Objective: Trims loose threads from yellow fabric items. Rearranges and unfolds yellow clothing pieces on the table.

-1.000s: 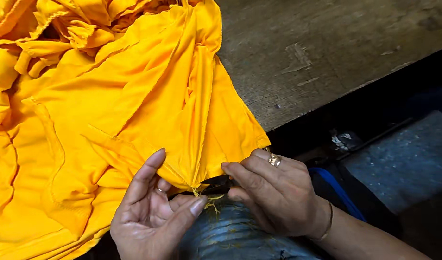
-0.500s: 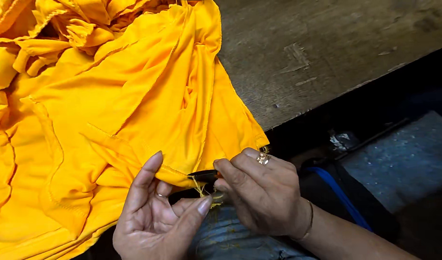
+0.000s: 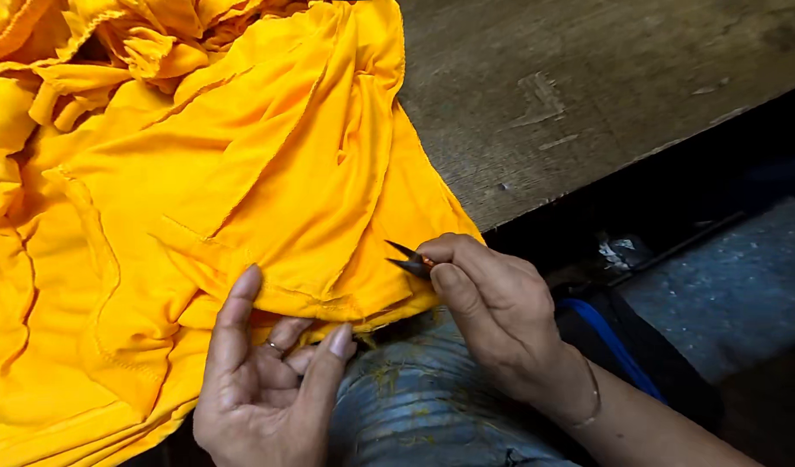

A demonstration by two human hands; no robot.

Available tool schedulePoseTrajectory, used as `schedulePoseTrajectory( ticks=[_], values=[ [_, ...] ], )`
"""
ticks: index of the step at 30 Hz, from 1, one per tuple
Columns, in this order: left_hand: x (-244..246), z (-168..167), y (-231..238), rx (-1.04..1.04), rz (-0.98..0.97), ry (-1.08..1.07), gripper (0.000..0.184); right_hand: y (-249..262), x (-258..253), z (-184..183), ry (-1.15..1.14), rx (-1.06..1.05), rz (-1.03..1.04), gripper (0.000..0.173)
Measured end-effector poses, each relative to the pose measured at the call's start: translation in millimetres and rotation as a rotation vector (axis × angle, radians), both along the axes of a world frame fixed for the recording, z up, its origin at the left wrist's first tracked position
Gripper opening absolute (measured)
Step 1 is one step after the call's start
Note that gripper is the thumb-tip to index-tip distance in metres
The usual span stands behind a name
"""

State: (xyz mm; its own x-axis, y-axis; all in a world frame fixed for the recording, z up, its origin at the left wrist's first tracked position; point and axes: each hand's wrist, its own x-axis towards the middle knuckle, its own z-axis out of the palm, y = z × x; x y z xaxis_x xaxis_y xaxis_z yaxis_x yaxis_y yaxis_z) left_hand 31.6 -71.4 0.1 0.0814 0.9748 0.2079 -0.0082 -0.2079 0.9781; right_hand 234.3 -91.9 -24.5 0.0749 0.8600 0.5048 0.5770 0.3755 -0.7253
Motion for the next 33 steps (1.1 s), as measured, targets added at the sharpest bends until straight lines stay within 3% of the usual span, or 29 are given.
schedulePoseTrajectory(
  ticks=[5, 8, 11, 13, 15, 20, 25, 29, 33],
  values=[
    [6.6, -9.8, 4.8, 0.029, 0.005, 0.075, 0.069, -10.1, -7.4, -0.4, 0.145, -0.149, 0.027, 0.02],
    [4.4, -10.5, 6.7, -0.043, -0.08, -0.062, 0.058, -11.5, -13.4, -3.3, 0.137, -0.165, 0.056, 0.023],
    [2.8, -7.4, 3.4, -0.133, -0.14, -0.181, 0.062, -10.9, -16.3, -3.1, 0.192, -0.168, 0.099, 0.029],
    [3.3, -7.6, 0.4, -0.158, -0.166, -0.217, 0.062, -9.7, -17.4, -1.3, 0.218, -0.151, 0.119, 0.019],
    [2.4, -9.4, -0.6, -0.151, -0.18, -0.239, 0.055, -10.1, -15.7, 0.6, 0.182, -0.119, 0.145, 0.006],
    [1.2, -11.1, -0.9, -0.153, -0.161, -0.223, 0.023, -21.4, -9.3, 3.3, -0.064, 0.073, 0.215, 0.015],
    [5.0, -16.0, 0.6, -0.149, -0.188, -0.245, 0.042, -30.3, -16.5, 1.6, -0.242, 0.153, 0.288, 0.017],
    [5.6, -13.1, -0.1, -0.204, -0.156, -0.242, 0.051, -31.7, -19.5, -3.1, -0.249, 0.113, 0.375, 0.018],
    [2.7, -5.6, -1.0, -0.289, -0.117, -0.274, 0.055, -29.3, -3.9, 0.6, -0.227, 0.053, 0.168, 0.045]
  ],
)
